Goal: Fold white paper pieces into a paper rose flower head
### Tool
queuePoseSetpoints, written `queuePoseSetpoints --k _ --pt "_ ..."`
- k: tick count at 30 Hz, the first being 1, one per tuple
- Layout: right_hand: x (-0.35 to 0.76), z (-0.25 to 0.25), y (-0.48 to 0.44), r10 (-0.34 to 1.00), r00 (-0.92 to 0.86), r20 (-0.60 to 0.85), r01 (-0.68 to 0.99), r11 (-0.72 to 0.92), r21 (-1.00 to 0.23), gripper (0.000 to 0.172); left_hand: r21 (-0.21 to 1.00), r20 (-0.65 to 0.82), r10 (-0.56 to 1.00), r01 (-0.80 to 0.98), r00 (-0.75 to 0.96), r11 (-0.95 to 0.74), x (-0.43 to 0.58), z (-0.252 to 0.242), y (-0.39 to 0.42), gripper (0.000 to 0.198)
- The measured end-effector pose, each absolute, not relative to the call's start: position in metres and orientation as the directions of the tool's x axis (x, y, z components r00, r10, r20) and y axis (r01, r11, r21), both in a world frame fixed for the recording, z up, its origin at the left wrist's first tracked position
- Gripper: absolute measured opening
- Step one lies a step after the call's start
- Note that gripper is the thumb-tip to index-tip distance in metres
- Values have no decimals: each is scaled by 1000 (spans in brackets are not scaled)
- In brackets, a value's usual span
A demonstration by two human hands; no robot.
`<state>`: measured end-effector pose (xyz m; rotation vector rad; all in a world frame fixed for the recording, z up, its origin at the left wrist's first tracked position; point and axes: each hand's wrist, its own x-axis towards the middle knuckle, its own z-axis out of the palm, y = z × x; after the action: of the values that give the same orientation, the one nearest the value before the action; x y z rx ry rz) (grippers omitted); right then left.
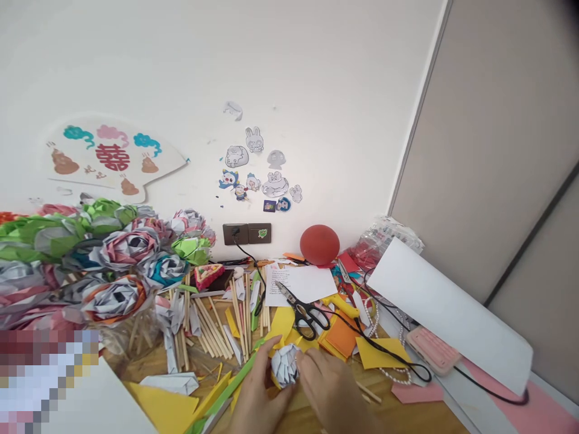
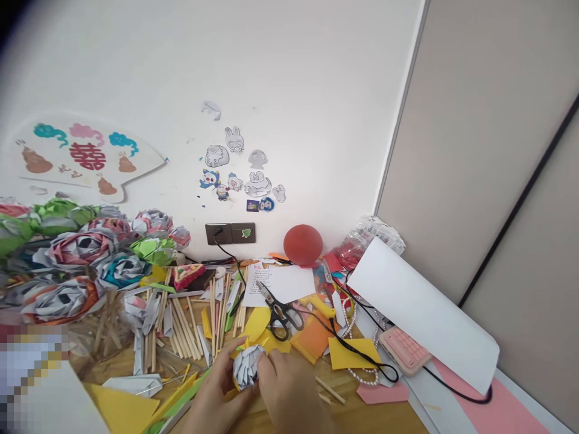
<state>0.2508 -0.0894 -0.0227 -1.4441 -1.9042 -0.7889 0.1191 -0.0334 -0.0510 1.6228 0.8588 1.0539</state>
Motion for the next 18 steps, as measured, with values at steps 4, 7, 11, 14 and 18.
queuePoseSetpoints --k 4,7,11,14,18 --pt "251 -19 -90 649 -158 744 955 292 -51 39 961 219 885 64 412 -268 116 -46 -34 53" --pt "252 -20 -90 645 -133 752 951 296 -86 41 956 237 876 62 419 -288 115 -45 -34 53" --pt "255 -25 -89 646 -145 749 955 289 -64 40 955 237 872 62 429 -290 115 -46 -36 52" --pt "260 -27 -89 606 -257 753 938 345 43 43 963 220 865 39 451 -265 116 -46 -36 52" --pt "265 -26 -88 564 -357 744 907 400 132 40 974 194 857 7 478 -225 117 -46 -34 52"
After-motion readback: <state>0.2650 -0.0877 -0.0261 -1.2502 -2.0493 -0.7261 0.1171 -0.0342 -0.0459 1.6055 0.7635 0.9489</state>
